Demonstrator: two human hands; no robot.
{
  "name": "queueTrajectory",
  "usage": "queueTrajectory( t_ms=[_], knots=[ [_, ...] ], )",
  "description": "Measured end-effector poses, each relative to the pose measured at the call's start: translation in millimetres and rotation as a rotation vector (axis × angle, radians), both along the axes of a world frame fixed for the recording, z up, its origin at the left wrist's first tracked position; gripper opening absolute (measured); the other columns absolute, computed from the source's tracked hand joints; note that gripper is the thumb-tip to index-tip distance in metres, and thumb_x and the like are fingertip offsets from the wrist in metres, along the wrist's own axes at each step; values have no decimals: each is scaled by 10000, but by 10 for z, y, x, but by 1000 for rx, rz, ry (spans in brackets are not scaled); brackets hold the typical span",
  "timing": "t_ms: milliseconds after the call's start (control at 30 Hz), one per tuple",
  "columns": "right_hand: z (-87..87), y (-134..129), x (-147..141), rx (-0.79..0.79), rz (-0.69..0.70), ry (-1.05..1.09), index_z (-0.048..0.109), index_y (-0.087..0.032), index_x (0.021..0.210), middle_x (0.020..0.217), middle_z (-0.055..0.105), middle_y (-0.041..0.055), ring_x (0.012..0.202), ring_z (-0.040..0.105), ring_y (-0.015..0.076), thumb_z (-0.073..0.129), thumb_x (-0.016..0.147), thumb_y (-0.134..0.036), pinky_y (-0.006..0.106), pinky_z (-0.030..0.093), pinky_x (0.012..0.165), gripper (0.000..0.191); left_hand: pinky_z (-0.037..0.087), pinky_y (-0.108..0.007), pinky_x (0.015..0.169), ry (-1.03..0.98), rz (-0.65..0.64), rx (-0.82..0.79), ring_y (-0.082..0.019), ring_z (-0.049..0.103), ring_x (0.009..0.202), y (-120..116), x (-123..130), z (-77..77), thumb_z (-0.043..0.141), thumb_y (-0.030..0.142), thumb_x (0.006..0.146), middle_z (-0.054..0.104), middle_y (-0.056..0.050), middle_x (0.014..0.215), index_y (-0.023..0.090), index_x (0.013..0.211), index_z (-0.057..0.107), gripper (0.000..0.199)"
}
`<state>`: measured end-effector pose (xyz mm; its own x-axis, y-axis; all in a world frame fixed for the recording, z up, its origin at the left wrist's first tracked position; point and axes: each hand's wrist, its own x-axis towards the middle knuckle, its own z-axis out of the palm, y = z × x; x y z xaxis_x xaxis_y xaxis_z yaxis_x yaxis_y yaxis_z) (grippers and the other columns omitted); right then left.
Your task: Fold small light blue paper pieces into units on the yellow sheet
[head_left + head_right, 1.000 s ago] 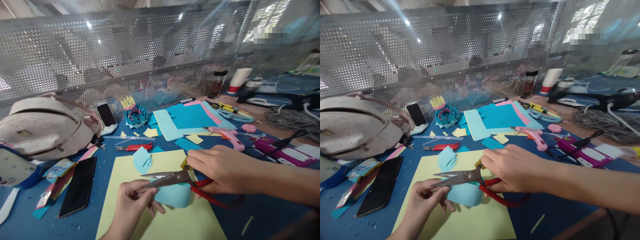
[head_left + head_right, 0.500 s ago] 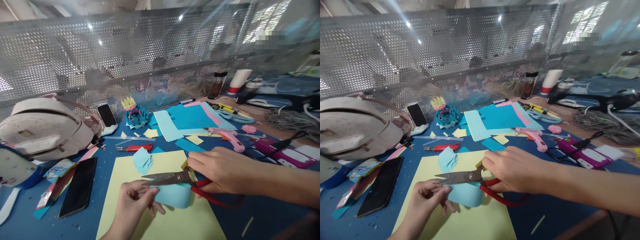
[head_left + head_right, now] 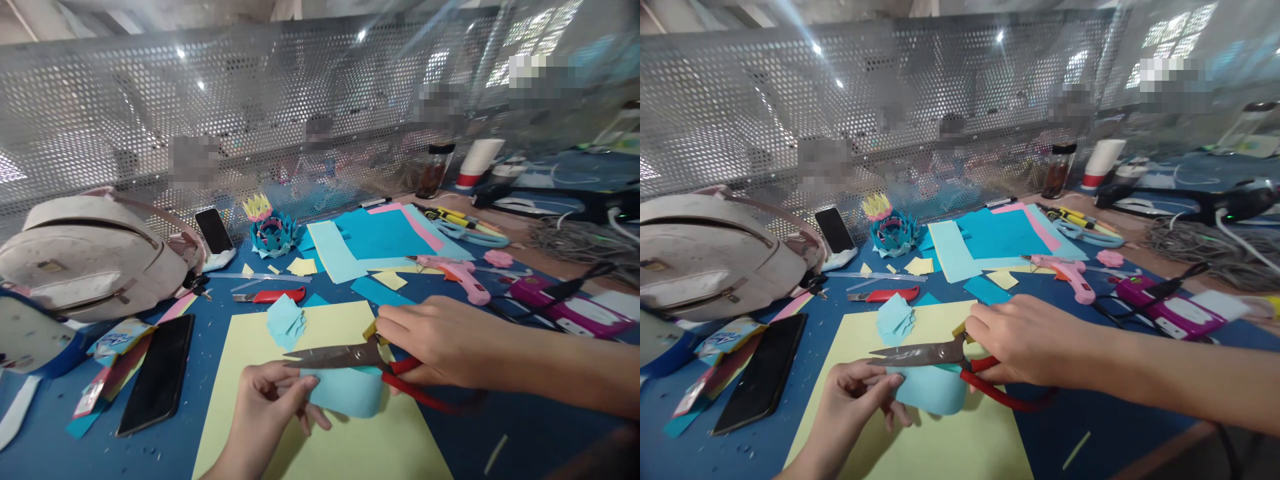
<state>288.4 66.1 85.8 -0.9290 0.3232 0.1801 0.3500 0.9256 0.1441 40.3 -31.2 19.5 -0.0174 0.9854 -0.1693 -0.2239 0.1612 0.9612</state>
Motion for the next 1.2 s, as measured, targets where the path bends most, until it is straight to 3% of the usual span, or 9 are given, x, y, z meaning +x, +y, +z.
queueTrajectory(
  t_ms=[233, 433, 567, 700, 867, 1000, 1067, 1200],
  knots=[
    [-25, 9, 12, 7, -8, -32, 558, -170, 804, 712, 616, 41, 488, 525, 153, 345, 1002, -594, 320, 141, 449, 515, 462, -184, 382, -27, 2, -16, -233, 723, 484, -3, 10, 19, 864, 449, 678, 681, -41, 473, 124, 672, 749, 345],
    [-38, -14, 17, -101, -52, -64, 573, -168, 787, 711, 624, 44, 476, 525, 155, 346, 985, -633, 313, 134, 456, 554, 468, -189, 404, 16, -31, -21, -231, 725, 501, 29, -19, 0, 846, 475, 695, 680, -52, 486, 107, 715, 757, 379],
    [-34, 8, 26, -218, -124, -25, 570, -180, 760, 682, 614, 29, 466, 499, 151, 389, 968, -643, 297, 173, 475, 538, 483, -203, 432, 61, -86, -29, -220, 714, 496, 64, -48, -13, 812, 501, 731, 713, -94, 543, 84, 802, 771, 425],
    [4, 90, 50, -335, -217, 11, 547, -186, 714, 705, 616, 21, 568, 574, 167, 474, 940, -625, 268, 258, 516, 499, 485, -214, 439, 98, -94, -10, -210, 699, 480, 95, -72, -19, 796, 515, 743, 699, -85, 532, 84, 796, 754, 436],
    [-4, 248, 170, -265, -354, 62, 564, -187, 693, 703, 639, 42, 598, 598, 187, 497, 926, -597, 267, 320, 539, 476, 490, -217, 443, 108, -86, -14, -214, 703, 488, 126, -96, -45, 799, 512, 736, 683, -66, 533, 86, 803, 743, 435],
    [-125, 354, 410, -115, -454, 63, 640, -200, 823, 794, 699, 65, 686, 645, 241, 536, 911, -456, 280, 359, 542, 290, 478, -205, 430, 100, -88, -21, -212, 707, 492, 144, -109, -68, 802, 534, 724, 694, -74, 554, 89, 778, 724, 455],
    [-235, 380, 568, -54, -489, 77, 625, -196, 784, 790, 700, 88, 677, 655, 264, 527, 910, -388, 297, 372, 532, 250, 467, -196, 422, 102, -79, -29, -208, 706, 487, 153, -113, -76, 805, 545, 716, 691, -72, 540, 92, 762, 711, 465],
    [-436, 392, 824, -92, -556, 146, 606, -192, 840, 836, 678, 111, 688, 674, 262, 439, 982, -330, 313, 407, 535, 259, 457, -192, 416, 114, -48, -57, -213, 710, 491, 171, -114, -85, 806, 562, 705, 700, -87, 533, 95, 752, 695, 482]
  ],
)
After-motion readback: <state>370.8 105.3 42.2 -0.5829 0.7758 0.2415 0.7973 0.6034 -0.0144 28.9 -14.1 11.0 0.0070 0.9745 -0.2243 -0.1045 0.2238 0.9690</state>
